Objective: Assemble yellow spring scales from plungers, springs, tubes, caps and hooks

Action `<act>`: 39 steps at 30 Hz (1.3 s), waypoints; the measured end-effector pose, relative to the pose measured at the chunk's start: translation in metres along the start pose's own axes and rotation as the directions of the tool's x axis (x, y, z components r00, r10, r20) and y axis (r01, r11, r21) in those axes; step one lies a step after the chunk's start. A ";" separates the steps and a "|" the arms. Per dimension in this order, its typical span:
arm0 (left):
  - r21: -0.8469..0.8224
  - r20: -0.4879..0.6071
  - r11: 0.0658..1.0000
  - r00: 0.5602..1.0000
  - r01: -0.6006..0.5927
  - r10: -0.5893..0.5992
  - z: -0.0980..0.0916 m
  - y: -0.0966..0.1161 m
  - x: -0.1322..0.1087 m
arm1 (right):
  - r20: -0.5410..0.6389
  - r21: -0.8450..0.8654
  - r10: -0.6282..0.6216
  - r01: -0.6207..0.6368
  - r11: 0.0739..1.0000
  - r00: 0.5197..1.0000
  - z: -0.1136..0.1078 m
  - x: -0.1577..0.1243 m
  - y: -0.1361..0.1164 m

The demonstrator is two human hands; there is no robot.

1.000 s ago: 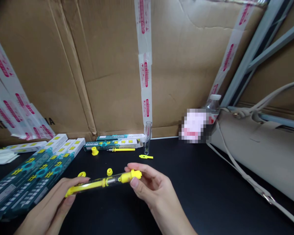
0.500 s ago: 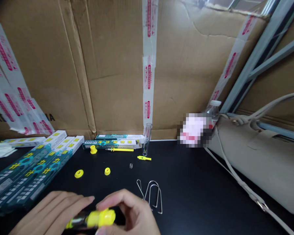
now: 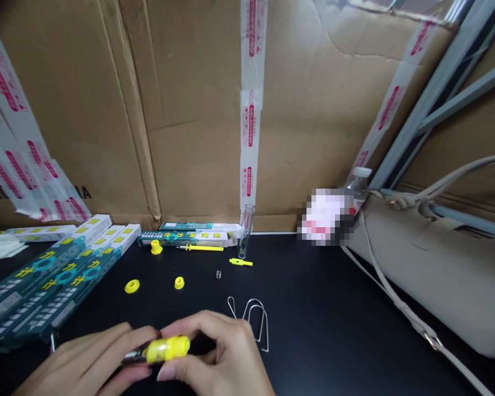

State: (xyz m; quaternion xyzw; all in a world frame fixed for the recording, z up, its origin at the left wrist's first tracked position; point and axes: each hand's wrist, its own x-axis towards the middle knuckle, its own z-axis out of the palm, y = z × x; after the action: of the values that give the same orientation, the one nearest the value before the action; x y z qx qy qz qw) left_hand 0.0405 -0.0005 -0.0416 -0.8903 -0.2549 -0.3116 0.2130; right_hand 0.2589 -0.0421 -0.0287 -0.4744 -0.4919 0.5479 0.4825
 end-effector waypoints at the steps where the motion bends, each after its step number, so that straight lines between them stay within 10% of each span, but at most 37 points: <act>1: 0.008 0.014 1.000 1.000 -0.005 0.005 -0.002 0.001 0.002 | 0.002 0.025 0.009 -0.009 1.000 1.000 0.001 0.000 0.001; 39: -0.050 0.047 0.999 0.999 0.013 -0.011 -0.019 0.009 0.015 | 0.133 -0.319 -0.025 0.066 0.945 0.991 -0.017 0.004 0.001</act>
State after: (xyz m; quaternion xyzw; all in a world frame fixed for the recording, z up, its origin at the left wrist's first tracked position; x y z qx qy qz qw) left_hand 0.0472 -0.0129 -0.0204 -0.9008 -0.2571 -0.2985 0.1825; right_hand 0.2758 -0.0371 -0.0309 -0.4994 -0.6154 0.4780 0.3787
